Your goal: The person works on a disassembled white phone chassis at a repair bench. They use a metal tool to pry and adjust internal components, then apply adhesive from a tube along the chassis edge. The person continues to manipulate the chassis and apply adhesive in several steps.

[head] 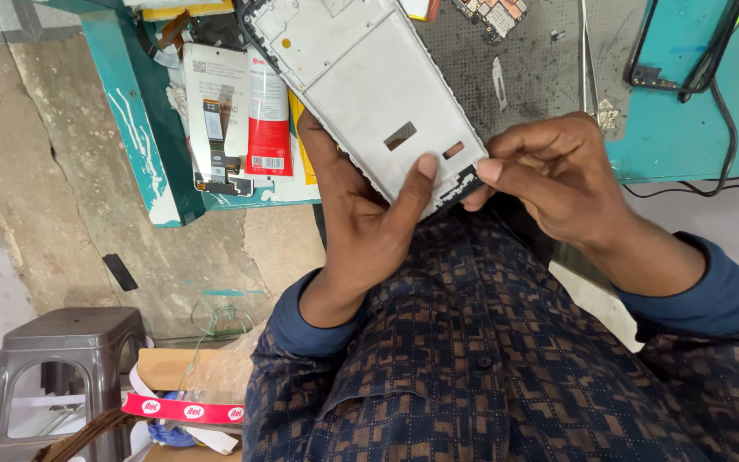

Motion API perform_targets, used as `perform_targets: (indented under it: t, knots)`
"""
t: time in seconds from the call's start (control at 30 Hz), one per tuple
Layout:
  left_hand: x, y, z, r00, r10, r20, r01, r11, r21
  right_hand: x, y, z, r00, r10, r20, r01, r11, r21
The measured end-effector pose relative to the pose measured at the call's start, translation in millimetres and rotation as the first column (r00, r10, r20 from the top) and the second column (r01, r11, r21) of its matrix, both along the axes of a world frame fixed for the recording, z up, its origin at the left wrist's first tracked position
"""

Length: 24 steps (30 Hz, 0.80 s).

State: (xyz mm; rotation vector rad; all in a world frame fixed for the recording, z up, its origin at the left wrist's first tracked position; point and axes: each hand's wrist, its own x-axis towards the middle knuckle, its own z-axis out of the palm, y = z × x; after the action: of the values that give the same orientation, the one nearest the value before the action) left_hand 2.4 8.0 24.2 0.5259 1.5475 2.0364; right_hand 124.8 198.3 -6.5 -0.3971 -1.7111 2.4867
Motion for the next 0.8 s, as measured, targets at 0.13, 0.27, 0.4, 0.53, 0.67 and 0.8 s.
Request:
perform_targets:
  t: [0.13, 0.27, 0.4, 0.53, 0.67, 0.8]
  knots:
    - [-3, 4, -3, 1.000, 0.007, 0.023, -0.007, 1.000, -0.005, -11, 5, -1, 0.995, 0.045, -0.087, -0.060, 0.981, -0.183]
    - [-9, 3, 1, 0.992, 0.045, 0.116, -0.034, 0.995, -0.091, -16, 29, 2, 0.952, -0.130, -0.277, 0.177, 0.973, 0.152]
    - [-17, 1, 3, 0.987, 0.109, -0.122, -0.129, 0.977, -0.170, 0, 48, 4, 0.875, -0.473, -0.101, 0.387, 0.561, 0.732]
    - [-13, -6, -1, 0.932, 0.089, 0.351, -0.144, 0.980, 0.134, 14, 44, -9, 0.865, -0.501, -0.024, 0.188, 0.279, 0.942]
    - [-8, -14, -10, 0.900, 0.130, 0.416, -0.198, 0.973, 0.123, 16, 41, -23, 0.893, -0.447, -0.045, 0.018, -0.066, 0.998]
    - [-8, -19, -8, 0.872, 0.183, 0.455, -0.280, 0.947, 0.156, 18, 45, -32, 0.876, -0.480, 0.048, -0.057, -0.005, 0.998]
